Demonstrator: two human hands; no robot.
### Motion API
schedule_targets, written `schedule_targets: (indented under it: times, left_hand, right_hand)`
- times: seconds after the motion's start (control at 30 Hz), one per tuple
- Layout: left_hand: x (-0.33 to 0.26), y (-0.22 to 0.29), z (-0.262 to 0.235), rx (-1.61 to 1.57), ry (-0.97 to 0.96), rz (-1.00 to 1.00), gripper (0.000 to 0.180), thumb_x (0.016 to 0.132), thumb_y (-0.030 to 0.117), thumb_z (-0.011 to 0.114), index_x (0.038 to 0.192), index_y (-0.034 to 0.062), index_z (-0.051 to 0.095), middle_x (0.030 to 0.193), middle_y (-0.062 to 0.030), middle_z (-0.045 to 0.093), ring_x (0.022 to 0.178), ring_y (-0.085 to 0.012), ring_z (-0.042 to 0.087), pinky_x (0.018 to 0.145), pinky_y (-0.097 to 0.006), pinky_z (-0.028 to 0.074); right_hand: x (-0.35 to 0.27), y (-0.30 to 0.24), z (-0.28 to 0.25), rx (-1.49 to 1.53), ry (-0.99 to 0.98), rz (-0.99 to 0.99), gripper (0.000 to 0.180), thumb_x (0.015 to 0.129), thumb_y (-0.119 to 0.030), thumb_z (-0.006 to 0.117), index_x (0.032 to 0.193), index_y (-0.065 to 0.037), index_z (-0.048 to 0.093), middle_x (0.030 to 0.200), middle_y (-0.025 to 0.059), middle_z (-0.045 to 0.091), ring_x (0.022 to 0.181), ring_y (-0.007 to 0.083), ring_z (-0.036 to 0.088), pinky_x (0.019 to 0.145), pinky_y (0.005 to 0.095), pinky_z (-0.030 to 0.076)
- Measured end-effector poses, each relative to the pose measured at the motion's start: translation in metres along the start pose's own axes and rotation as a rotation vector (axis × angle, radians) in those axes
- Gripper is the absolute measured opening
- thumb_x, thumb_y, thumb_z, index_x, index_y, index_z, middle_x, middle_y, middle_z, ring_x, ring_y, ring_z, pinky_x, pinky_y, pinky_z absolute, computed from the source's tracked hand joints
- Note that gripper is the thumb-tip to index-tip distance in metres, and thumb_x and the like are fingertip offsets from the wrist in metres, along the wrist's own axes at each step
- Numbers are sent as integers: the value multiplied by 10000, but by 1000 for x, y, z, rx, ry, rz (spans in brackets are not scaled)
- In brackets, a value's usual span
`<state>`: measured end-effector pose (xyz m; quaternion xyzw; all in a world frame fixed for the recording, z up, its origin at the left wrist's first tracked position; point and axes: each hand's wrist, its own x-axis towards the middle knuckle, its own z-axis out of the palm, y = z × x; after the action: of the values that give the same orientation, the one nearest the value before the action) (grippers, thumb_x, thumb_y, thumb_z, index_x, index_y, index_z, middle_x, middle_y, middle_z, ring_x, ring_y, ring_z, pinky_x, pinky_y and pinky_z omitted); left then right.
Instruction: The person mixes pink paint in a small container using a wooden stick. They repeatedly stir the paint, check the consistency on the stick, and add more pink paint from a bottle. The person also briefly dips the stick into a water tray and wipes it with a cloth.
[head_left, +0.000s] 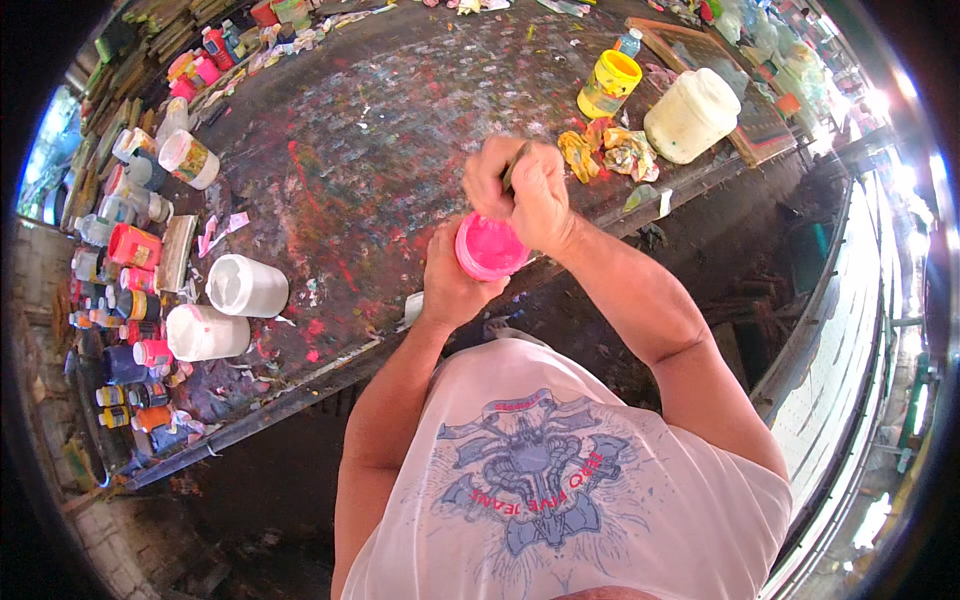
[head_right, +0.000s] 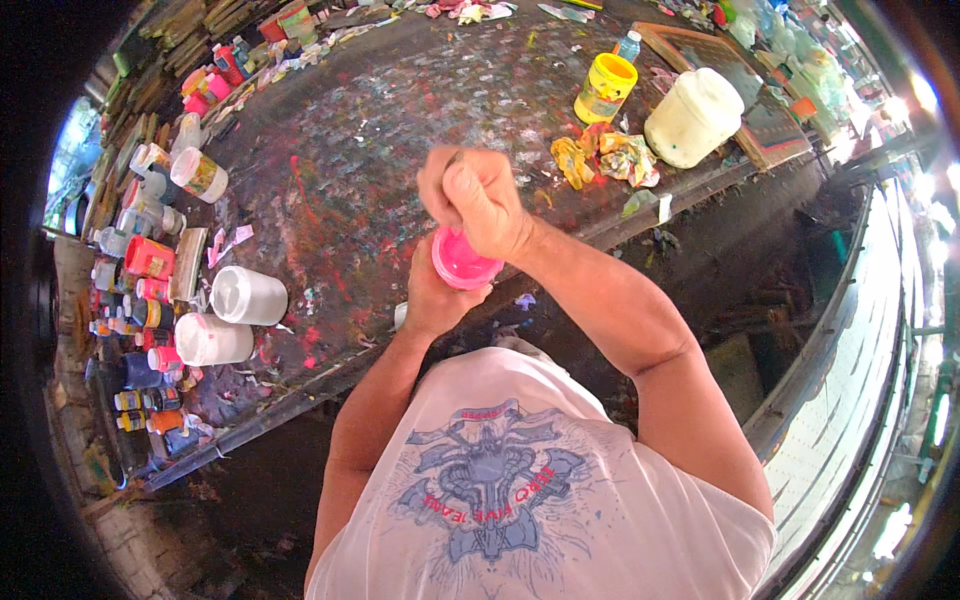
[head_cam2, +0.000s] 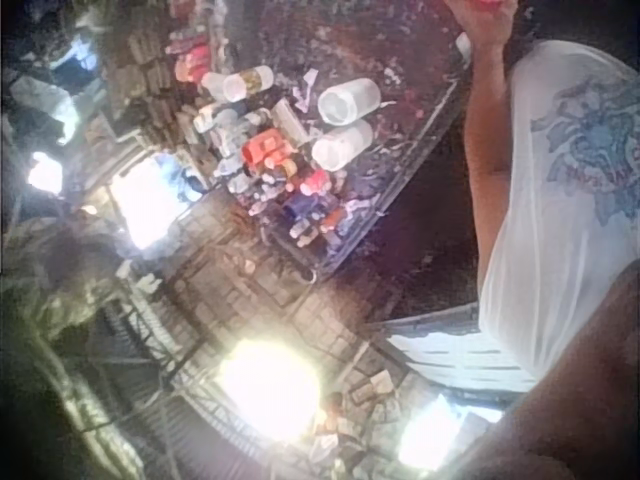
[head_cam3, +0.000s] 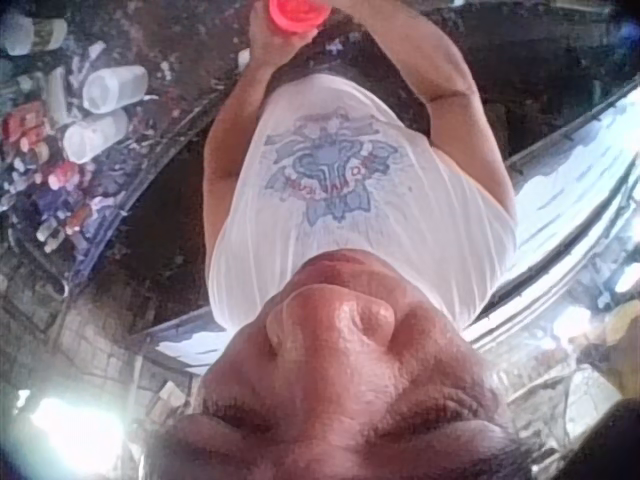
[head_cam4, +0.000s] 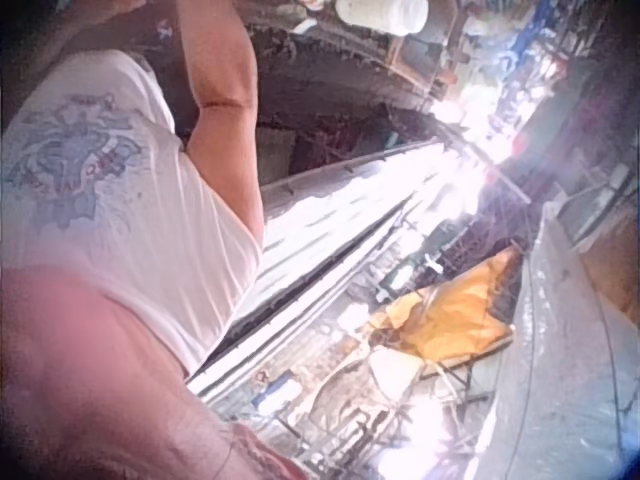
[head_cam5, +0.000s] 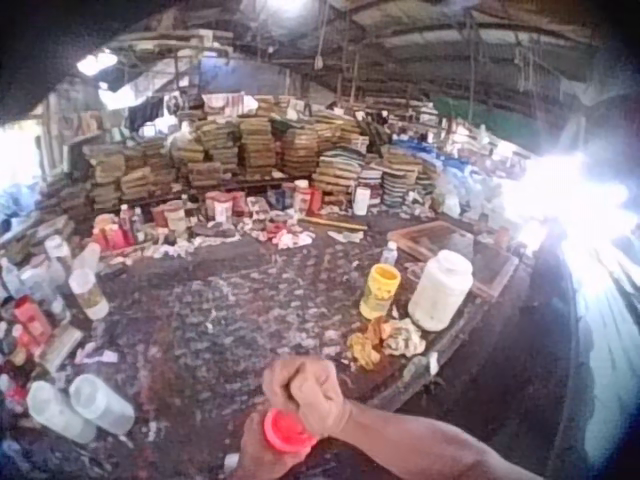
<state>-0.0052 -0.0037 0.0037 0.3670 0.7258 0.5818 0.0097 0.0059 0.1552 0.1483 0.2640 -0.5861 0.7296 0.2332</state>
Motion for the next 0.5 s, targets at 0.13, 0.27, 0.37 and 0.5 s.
schedule_targets:
  times: [0.13, 0.27, 0.37, 0.5]
  left_hand:
    - [3, 10, -5, 50, -28, 14, 905, 694, 114, 1022, 1493, 63, 602, 1398, -169, 691, 1296, -399, 667, 1122, -522, 530]
    - [-1, 8, -3, 31, -15, 12, 918, 697, 89, 1015, 1517, 62, 604, 1419, -172, 690, 1307, -399, 668, 1132, -513, 530]
    - [1, 3, 2, -42, -21, -4, 925, 689, 73, 1016, 1520, 58, 609, 1438, -172, 691, 1317, -394, 675, 1147, -502, 531]
    - [1, 2, -2, -48, -10, 0, 917, 690, 64, 1016, 1514, 49, 614, 1450, -170, 692, 1320, -366, 694, 1160, -479, 537]
  right_hand:
    - [-9, -20, -10, -166, 199, 132, 616, 1219, -562, 525, 876, -55, 595, 724, 0, 540, 597, 80, 472, 518, 293, 373]
    - [-21, -36, 13, -224, 581, 274, 600, 1208, -579, 533, 938, -45, 574, 729, 29, 476, 605, 146, 454, 572, 333, 414]
    - [-8, -51, 28, -48, 762, 233, 564, 1224, -549, 518, 917, -77, 557, 758, 25, 481, 659, 164, 479, 629, 362, 447]
    - [26, -103, 35, -30, 755, 17, 541, 1238, -535, 483, 888, -124, 510, 763, 26, 494, 651, 162, 468, 613, 360, 433]
